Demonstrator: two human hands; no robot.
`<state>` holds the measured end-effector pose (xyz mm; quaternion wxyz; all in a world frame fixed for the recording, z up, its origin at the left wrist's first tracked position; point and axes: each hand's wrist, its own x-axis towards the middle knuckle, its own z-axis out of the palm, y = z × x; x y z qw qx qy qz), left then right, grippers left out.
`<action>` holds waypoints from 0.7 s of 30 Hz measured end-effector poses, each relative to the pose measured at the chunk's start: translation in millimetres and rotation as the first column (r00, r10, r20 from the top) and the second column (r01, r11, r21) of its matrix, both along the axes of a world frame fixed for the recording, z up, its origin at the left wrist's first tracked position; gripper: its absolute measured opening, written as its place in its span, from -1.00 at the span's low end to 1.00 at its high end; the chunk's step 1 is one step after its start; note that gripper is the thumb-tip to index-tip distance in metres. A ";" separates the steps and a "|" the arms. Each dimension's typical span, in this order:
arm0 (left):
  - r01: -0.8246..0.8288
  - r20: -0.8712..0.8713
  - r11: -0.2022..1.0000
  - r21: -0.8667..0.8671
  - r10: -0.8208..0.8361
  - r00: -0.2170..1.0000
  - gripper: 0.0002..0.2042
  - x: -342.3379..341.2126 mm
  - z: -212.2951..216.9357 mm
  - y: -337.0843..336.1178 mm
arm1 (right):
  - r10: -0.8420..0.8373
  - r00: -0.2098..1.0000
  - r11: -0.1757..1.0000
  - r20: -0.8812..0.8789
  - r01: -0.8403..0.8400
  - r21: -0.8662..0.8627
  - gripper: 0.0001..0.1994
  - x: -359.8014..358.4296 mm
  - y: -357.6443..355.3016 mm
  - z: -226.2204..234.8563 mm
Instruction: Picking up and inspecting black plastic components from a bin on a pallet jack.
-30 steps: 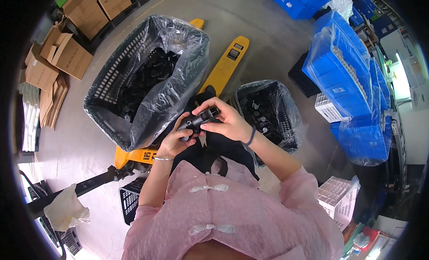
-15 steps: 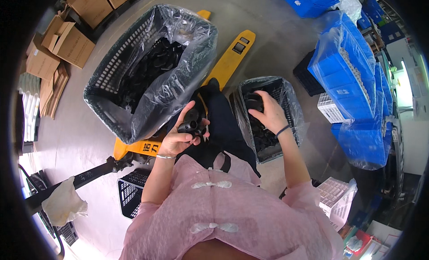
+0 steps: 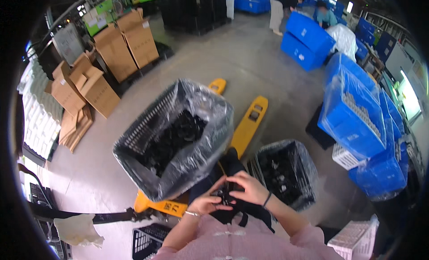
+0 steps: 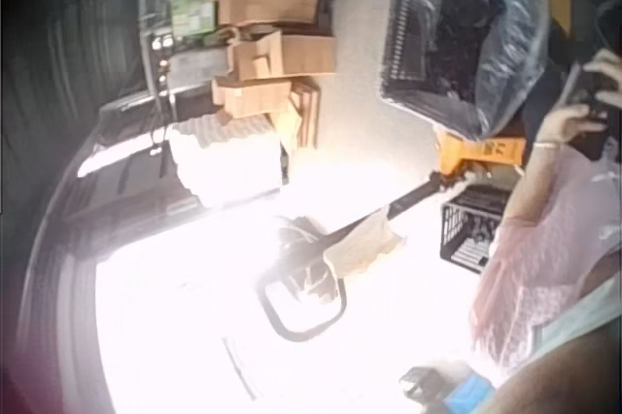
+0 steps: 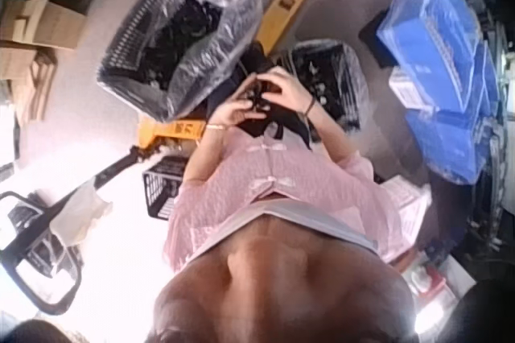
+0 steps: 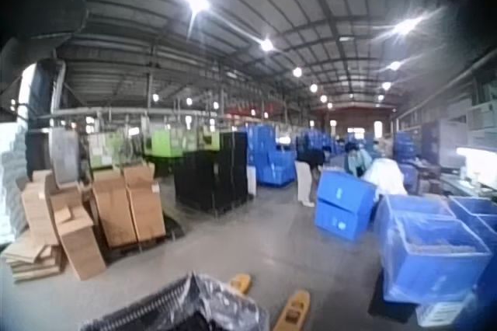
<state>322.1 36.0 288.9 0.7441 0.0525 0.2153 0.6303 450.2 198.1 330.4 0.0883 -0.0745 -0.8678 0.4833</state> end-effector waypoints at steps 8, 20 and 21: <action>-0.033 0.096 0.999 -0.009 0.034 0.995 -0.56 1.0 -18.6 4.0 | 0.187 0.982 0.969 -0.038 -0.191 -0.160 -0.51 -3.5 15.9 6.2; -0.326 -0.078 0.918 -0.224 0.317 0.945 -0.71 0.7 16.1 20.3 | -0.130 0.974 0.763 -0.183 -0.019 -0.646 -0.66 8.7 37.4 12.5; -0.322 -0.074 0.920 -0.225 0.313 0.947 -0.71 3.7 15.5 20.2 | -0.140 0.971 0.767 -0.195 -0.018 -0.641 -0.66 12.2 36.6 12.3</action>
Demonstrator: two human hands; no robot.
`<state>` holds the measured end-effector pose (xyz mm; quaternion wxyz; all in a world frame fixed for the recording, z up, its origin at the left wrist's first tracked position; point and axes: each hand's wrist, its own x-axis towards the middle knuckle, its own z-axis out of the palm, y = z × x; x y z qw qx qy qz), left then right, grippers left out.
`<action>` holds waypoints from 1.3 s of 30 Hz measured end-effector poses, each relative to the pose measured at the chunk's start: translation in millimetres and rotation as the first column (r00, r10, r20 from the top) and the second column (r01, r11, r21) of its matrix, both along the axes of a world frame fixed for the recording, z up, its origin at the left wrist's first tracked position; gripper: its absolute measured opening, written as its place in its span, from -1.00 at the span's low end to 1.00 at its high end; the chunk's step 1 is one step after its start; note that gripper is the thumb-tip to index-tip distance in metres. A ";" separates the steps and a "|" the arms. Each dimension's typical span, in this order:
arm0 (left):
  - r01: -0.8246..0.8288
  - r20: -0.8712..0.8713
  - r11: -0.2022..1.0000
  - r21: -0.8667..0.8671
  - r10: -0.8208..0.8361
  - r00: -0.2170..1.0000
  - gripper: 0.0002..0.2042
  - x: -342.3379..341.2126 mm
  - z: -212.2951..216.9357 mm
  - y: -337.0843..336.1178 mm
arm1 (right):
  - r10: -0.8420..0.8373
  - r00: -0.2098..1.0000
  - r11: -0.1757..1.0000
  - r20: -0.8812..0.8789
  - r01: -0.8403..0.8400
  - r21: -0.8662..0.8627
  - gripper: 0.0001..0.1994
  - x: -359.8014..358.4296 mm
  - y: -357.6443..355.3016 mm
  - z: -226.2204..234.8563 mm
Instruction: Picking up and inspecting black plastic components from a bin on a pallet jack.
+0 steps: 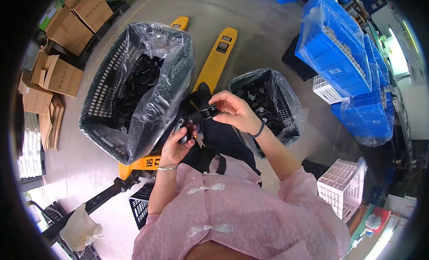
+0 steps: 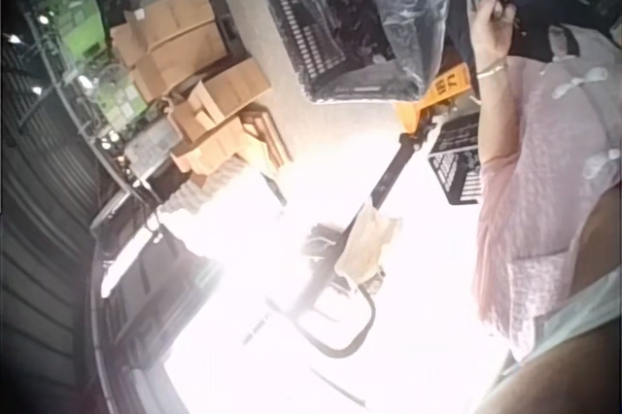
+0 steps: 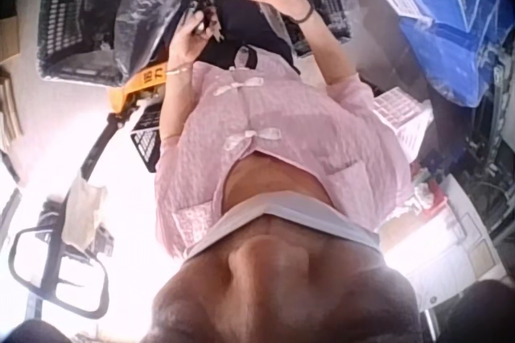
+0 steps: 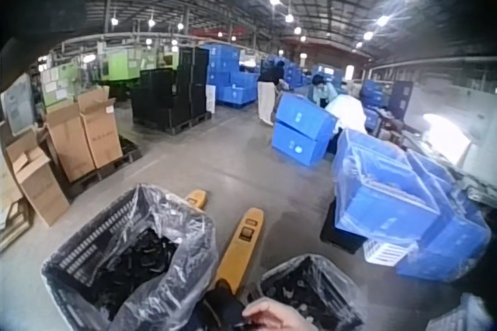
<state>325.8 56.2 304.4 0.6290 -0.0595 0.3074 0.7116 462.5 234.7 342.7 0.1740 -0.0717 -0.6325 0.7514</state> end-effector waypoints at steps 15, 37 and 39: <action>0.099 -0.022 0.995 0.008 -0.099 0.995 -0.35 4.9 1.1 27.1 | -0.527 0.846 0.401 0.086 0.158 0.902 -0.52 48.2 19.6 8.5; 0.270 -0.120 0.962 0.049 -0.263 0.957 -0.50 -6.6 -6.2 4.7 | -0.314 0.925 0.886 0.215 0.366 -0.283 -0.65 12.4 6.3 10.2; 0.264 -0.139 0.964 0.039 -0.256 0.957 -0.52 -5.5 -6.8 1.5 | -0.310 0.928 0.901 0.208 0.356 -0.249 -0.63 11.7 3.5 11.4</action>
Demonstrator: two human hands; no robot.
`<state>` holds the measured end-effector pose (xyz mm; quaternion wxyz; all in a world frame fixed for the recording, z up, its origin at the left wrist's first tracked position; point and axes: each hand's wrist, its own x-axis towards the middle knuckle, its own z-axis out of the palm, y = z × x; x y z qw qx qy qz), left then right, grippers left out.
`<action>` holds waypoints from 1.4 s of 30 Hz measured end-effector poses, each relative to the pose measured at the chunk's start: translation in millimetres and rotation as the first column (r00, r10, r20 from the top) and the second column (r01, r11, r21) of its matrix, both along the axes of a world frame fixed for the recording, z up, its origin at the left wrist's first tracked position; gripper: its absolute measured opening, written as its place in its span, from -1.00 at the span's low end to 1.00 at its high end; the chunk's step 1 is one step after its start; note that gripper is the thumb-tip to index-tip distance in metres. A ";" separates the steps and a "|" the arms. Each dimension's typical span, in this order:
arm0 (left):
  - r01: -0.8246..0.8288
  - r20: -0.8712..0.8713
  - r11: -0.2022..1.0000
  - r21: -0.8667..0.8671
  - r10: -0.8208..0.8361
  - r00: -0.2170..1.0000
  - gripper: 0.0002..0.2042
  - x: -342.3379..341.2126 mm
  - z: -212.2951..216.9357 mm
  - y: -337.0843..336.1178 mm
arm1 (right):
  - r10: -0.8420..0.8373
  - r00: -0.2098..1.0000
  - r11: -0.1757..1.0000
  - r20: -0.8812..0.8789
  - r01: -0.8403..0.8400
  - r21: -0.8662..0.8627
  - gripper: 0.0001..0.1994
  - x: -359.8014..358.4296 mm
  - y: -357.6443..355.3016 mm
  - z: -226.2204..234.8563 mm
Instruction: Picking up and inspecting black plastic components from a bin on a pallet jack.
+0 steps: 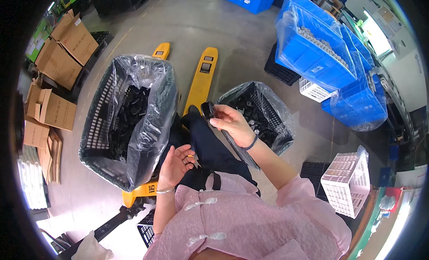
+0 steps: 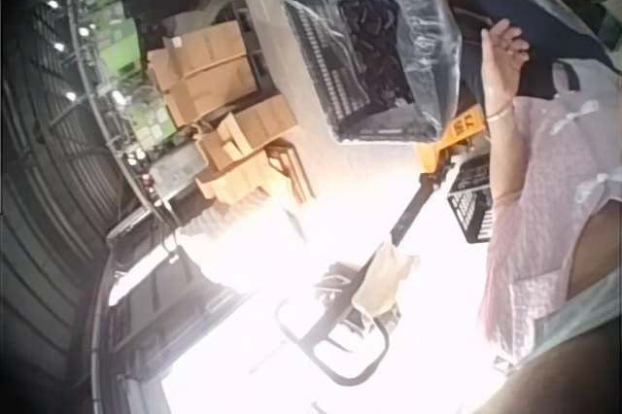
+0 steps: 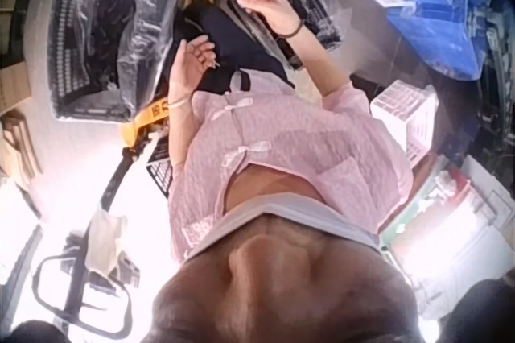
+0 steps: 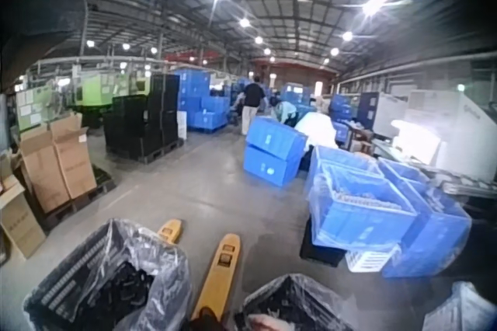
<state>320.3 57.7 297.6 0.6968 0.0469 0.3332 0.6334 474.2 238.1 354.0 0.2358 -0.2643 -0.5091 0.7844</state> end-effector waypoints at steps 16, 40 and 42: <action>-0.007 -0.007 1.000 -0.023 0.007 1.000 -0.58 -4.1 0.5 -3.4 | -0.194 0.975 0.887 0.104 0.130 0.443 -0.60 10.1 9.6 -25.9; -0.206 -0.679 0.808 -0.552 -0.580 -0.450 -0.20 -282.0 -152.3 84.1 | -0.222 0.428 0.398 0.876 -0.781 0.482 -0.20 -30.7 -74.6 -145.5; -0.212 -0.532 0.655 -0.726 -0.729 -0.430 -0.08 -293.5 -168.6 90.3 | -0.209 0.389 0.343 0.897 -0.830 0.440 -0.23 -35.5 -78.3 -151.6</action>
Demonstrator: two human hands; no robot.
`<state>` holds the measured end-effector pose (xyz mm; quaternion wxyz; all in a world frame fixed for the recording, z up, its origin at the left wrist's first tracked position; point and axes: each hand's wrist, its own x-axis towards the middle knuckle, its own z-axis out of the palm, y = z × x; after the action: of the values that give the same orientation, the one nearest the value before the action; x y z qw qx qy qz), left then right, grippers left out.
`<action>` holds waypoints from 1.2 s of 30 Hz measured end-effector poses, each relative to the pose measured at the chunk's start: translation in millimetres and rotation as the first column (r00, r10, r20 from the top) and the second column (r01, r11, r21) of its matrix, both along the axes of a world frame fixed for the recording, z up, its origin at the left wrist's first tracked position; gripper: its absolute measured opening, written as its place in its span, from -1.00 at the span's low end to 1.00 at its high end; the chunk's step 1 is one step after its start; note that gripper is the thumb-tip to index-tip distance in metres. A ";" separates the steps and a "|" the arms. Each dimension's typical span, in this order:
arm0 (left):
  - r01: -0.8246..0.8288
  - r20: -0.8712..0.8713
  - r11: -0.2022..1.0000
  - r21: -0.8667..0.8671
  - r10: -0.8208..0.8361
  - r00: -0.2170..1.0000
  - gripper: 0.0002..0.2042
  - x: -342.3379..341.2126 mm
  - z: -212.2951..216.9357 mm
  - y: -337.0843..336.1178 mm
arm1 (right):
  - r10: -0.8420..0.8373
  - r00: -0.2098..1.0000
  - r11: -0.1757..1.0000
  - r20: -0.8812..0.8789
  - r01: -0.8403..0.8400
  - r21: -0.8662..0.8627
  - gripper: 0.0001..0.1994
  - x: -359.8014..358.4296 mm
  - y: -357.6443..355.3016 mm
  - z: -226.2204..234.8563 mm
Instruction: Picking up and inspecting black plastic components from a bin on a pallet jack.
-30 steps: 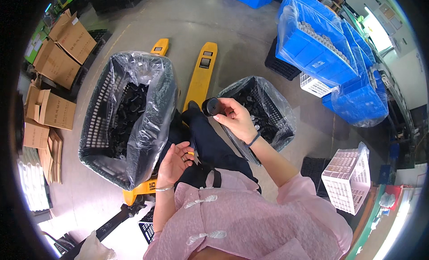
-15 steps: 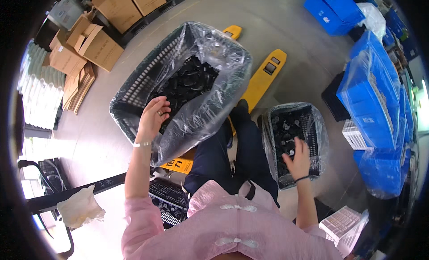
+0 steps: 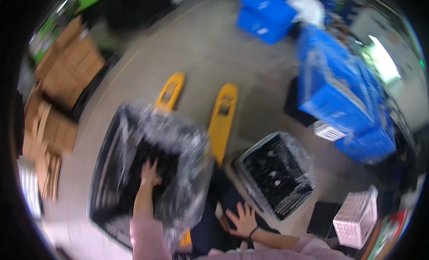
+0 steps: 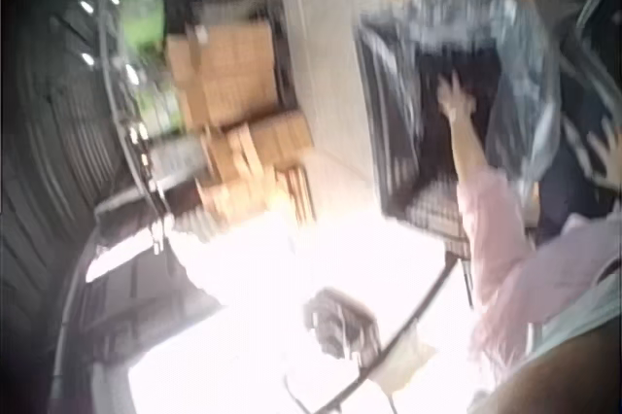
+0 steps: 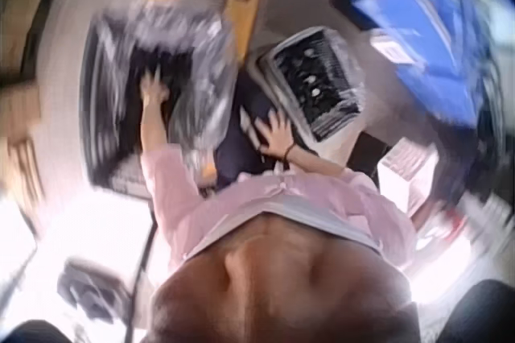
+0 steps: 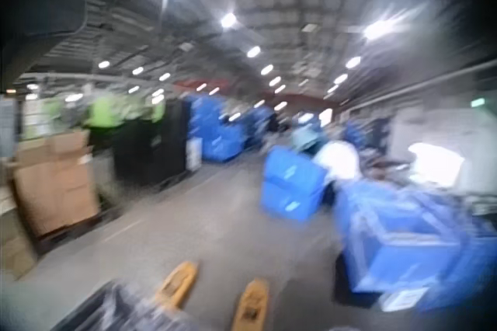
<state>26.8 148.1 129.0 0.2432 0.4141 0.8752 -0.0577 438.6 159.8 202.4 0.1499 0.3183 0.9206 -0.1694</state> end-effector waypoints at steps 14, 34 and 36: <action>-0.069 -0.126 0.998 0.006 0.069 0.990 -0.58 38.9 -106.8 -122.6 | -0.009 0.990 1.000 -0.138 0.010 0.008 -0.30 -6.7 2.8 -11.7; -0.961 0.902 0.188 0.201 -0.418 0.107 -0.64 110.5 209.9 -83.9 | -0.325 0.653 0.832 -0.684 -0.147 -0.535 -0.44 -48.5 35.3 68.4; -0.973 0.816 0.174 0.152 -0.577 0.024 -0.70 148.4 216.5 -78.7 | -0.468 0.579 0.630 -0.668 -0.311 -0.711 -0.48 -77.0 30.8 108.8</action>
<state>175.3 69.4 345.5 0.4378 0.1314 0.3282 0.8266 361.6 190.6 311.2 -0.1758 0.1529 0.6972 -0.6780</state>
